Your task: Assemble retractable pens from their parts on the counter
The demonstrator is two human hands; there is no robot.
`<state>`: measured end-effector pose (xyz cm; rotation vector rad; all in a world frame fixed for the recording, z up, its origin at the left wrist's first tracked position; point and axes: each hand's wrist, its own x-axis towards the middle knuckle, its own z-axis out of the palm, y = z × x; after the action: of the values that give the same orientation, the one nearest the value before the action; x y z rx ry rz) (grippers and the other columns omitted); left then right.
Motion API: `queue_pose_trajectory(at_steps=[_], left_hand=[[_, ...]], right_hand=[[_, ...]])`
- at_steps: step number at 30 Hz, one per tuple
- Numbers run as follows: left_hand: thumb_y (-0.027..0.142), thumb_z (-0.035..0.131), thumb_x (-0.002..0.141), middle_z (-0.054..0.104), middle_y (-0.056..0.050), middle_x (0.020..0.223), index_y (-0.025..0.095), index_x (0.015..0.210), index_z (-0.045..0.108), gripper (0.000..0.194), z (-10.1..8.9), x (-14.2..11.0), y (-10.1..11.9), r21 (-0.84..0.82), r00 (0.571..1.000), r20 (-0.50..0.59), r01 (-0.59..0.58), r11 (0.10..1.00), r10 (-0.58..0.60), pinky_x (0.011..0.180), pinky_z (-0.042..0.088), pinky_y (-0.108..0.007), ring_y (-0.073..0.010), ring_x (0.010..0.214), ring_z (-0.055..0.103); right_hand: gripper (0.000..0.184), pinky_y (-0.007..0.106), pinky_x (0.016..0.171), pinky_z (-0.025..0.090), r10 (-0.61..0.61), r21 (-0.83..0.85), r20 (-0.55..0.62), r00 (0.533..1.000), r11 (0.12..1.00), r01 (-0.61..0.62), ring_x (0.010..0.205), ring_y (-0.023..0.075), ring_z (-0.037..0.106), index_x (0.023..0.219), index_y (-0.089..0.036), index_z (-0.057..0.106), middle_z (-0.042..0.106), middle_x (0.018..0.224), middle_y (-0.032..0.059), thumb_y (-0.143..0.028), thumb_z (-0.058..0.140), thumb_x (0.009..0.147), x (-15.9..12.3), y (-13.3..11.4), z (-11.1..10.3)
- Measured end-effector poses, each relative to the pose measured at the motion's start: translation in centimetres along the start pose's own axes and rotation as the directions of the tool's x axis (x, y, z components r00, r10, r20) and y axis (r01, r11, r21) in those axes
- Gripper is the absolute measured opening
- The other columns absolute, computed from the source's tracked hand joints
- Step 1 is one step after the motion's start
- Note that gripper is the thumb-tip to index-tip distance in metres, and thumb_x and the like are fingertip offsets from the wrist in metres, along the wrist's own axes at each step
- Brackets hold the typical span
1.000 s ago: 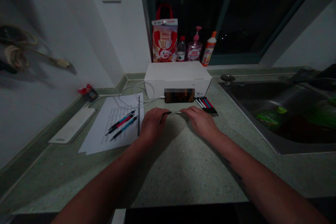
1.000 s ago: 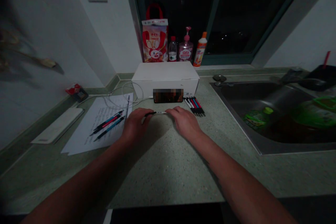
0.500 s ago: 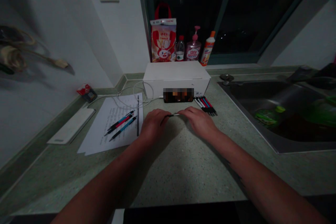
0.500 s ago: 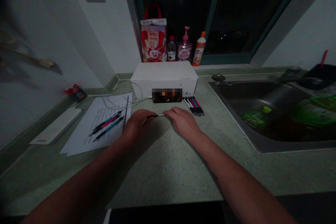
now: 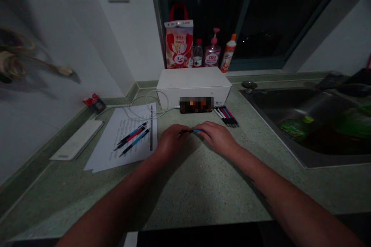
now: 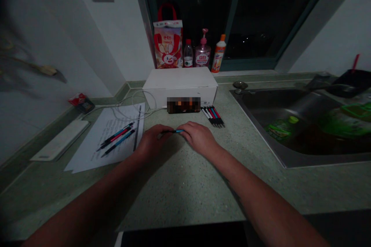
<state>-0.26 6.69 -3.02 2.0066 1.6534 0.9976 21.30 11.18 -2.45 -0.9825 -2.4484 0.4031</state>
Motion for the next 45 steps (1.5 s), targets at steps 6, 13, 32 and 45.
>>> queue_pose_trajectory(at_steps=[6, 13, 32, 45], left_hand=[[0.012, 0.066, 0.088, 0.077, -0.003, 0.095, 0.022, 0.095, 0.076, 0.016, -0.03, -0.07, -0.36, 0.000, 0.997, -0.044, -0.069, 0.998, 0.069, 0.089, 0.056, -0.037, -0.0212, 0.093, 0.070], [0.009, 0.067, 0.083, 0.075, -0.002, 0.091, 0.022, 0.089, 0.075, 0.017, -0.07, 0.05, -0.21, -0.054, 0.989, -0.049, -0.142, 0.988, 0.139, 0.088, 0.057, -0.037, -0.0199, 0.090, 0.070], [0.004, 0.066, 0.081, 0.075, -0.003, 0.089, 0.022, 0.084, 0.073, 0.019, 0.15, -0.18, 0.12, -0.119, 0.978, -0.053, -0.208, 0.971, 0.203, 0.086, 0.057, -0.034, -0.0183, 0.089, 0.070], [0.015, 0.071, 0.079, 0.079, -0.003, 0.094, 0.021, 0.102, 0.073, 0.023, 0.61, -0.03, 0.07, -0.271, 0.997, 0.009, 0.072, 0.960, -0.073, 0.082, 0.060, -0.034, -0.0197, 0.086, 0.075]], right_hand=[[0.026, 0.035, 0.085, 0.051, 0.059, 0.058, 0.070, 0.996, 0.996, -0.064, 0.098, 0.0225, 0.069, 0.117, -0.021, 0.072, 0.074, 0.105, 0.0088, -0.020, 0.050, 0.104, 0.17, -0.35, 0.30], [0.020, 0.033, 0.076, 0.048, 0.172, 0.142, 0.060, 0.983, 0.974, -0.179, 0.087, 0.0219, 0.069, 0.115, -0.021, 0.069, 0.075, 0.097, 0.0057, -0.023, 0.064, 0.096, 0.06, -0.78, 0.30], [0.025, 0.032, 0.078, 0.047, 0.070, 0.163, 0.091, 0.993, 0.983, -0.085, 0.088, 0.0200, 0.066, 0.092, -0.020, 0.070, 0.072, 0.093, 0.0072, -0.024, 0.048, 0.105, 0.35, -0.60, 0.50], [0.005, 0.032, 0.079, 0.048, 0.119, 0.234, 0.040, 0.992, 0.964, -0.125, 0.087, 0.0198, 0.068, 0.098, -0.020, 0.069, 0.075, 0.095, 0.0051, -0.022, 0.066, 0.094, 0.20, -0.69, 0.26]])
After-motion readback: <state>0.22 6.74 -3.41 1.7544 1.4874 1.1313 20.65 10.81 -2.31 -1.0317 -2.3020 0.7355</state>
